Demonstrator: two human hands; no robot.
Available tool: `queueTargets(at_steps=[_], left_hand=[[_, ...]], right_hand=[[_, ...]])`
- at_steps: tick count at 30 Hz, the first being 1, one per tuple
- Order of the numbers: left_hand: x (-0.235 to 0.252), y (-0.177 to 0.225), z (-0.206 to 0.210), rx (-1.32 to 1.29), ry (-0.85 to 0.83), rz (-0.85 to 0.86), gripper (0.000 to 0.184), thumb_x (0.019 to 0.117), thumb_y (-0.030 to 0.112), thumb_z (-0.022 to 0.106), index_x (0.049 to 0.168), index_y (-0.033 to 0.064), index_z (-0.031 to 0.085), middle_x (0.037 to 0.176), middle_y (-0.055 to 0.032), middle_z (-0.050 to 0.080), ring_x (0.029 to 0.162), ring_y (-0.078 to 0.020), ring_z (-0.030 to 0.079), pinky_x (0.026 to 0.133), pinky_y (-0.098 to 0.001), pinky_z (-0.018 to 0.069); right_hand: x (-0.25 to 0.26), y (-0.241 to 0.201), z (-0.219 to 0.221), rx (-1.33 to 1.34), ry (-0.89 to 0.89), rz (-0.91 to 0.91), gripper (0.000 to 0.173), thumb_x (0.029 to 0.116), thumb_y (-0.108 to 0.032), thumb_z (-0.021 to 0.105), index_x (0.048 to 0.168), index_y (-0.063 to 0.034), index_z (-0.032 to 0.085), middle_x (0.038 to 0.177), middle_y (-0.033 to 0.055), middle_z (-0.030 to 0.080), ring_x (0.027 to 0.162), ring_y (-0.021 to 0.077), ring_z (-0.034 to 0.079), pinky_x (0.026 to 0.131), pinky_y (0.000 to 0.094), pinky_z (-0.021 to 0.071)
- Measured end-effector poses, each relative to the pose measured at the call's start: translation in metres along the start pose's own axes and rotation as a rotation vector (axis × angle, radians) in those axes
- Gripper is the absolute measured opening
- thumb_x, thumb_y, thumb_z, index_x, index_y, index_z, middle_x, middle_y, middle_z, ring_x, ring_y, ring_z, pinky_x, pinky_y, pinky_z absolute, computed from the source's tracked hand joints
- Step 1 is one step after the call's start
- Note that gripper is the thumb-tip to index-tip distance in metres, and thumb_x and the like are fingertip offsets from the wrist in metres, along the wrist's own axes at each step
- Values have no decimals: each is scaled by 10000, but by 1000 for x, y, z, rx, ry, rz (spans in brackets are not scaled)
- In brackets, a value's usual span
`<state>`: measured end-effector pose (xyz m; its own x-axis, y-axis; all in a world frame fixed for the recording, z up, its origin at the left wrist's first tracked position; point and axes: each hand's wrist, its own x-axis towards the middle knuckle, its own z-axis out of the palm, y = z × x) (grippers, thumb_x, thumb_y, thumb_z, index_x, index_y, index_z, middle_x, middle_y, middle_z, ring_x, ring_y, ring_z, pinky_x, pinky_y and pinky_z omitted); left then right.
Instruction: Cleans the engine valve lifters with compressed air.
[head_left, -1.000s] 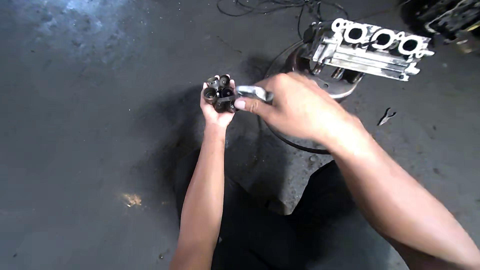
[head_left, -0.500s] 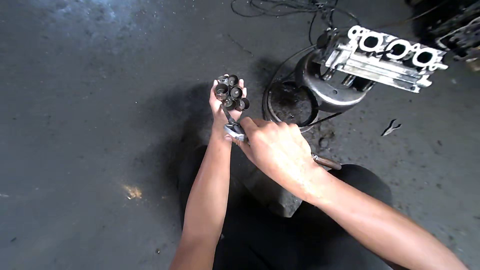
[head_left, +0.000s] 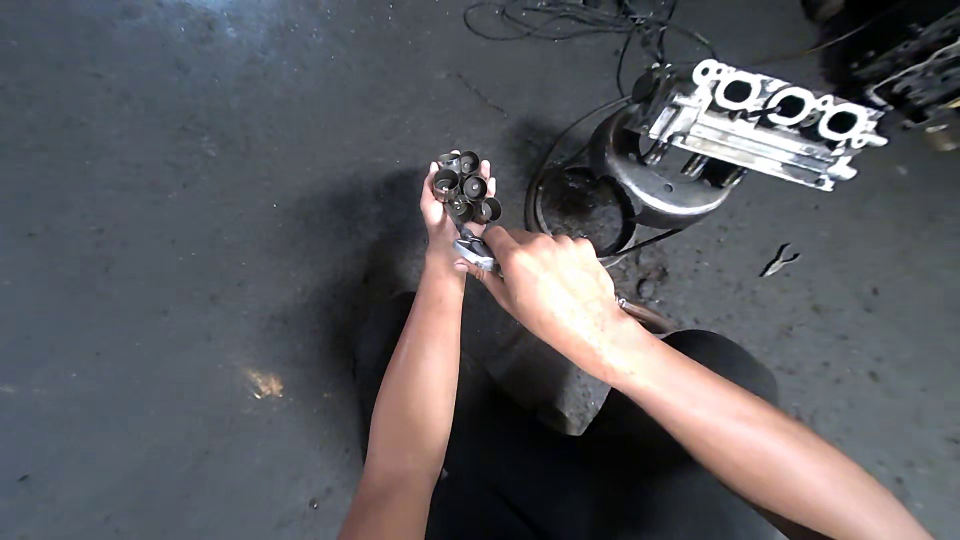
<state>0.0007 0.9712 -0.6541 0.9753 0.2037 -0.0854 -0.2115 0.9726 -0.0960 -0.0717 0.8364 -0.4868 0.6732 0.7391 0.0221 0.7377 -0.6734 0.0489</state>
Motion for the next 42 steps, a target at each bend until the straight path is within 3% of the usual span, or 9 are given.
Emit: queueTargets(at_steps=[11,13,18,23,26,28,31,35,42], left_hand=[[1,-3,1,-12,5,5,497,1029,552,360,1164,132,589,1096,-133,681,977,-287,699,814,-433,594],[0,-3,4,0,22,20,508,1035,555,341,1161,125,581,1102,-138,673,981,-286,695,809,-428,597],[-9,-5,29,96,197,61,511,1049,549,322,1148,124,589,996,-118,692,876,-248,713,753,-397,610],[-8,-4,23,80,143,45,539,1044,555,329,1141,102,606,1016,-142,692,891,-277,710,767,-419,605],[-6,-3,17,133,112,51,545,1044,566,309,1198,128,596,1104,-138,682,945,-274,702,796,-417,600],[-5,-2,14,145,76,38,545,1045,569,295,1206,136,583,1144,-138,671,983,-273,693,811,-415,595],[-4,-6,13,149,49,10,562,1039,585,301,1163,134,612,1072,-130,688,938,-260,696,768,-418,596],[-3,-9,13,111,-20,-9,549,1053,562,283,1192,136,599,1098,-139,684,968,-271,700,785,-420,603],[3,-11,5,91,-65,-25,564,1042,575,302,1228,130,594,1141,-140,670,988,-271,686,812,-424,593]], right_hand=[[-3,1,3,-7,28,-16,397,981,-482,623,1003,-91,695,745,87,666,564,281,648,457,421,471],[-8,3,-7,8,50,-17,397,980,-492,621,954,-101,683,710,77,646,547,274,637,446,416,460],[-7,23,-29,88,86,29,509,1009,-577,510,921,-105,679,644,65,596,539,282,618,442,431,426],[2,40,-33,182,8,36,552,1001,-636,477,959,-134,703,627,49,595,575,282,630,479,467,458],[14,53,-35,240,32,90,600,1000,-683,424,991,-156,710,615,39,578,560,265,610,477,471,449],[24,61,-34,303,3,96,588,1001,-680,423,956,-163,701,628,34,569,574,251,598,492,472,441],[43,77,-34,389,-37,150,606,986,-704,425,908,-162,686,660,29,583,613,240,611,536,509,462],[55,90,-38,531,-79,175,533,985,-679,471,805,-210,651,625,-41,581,556,138,579,514,443,464],[47,99,-38,565,-112,156,542,978,-693,465,786,-224,657,617,-49,578,539,131,567,492,434,468]])
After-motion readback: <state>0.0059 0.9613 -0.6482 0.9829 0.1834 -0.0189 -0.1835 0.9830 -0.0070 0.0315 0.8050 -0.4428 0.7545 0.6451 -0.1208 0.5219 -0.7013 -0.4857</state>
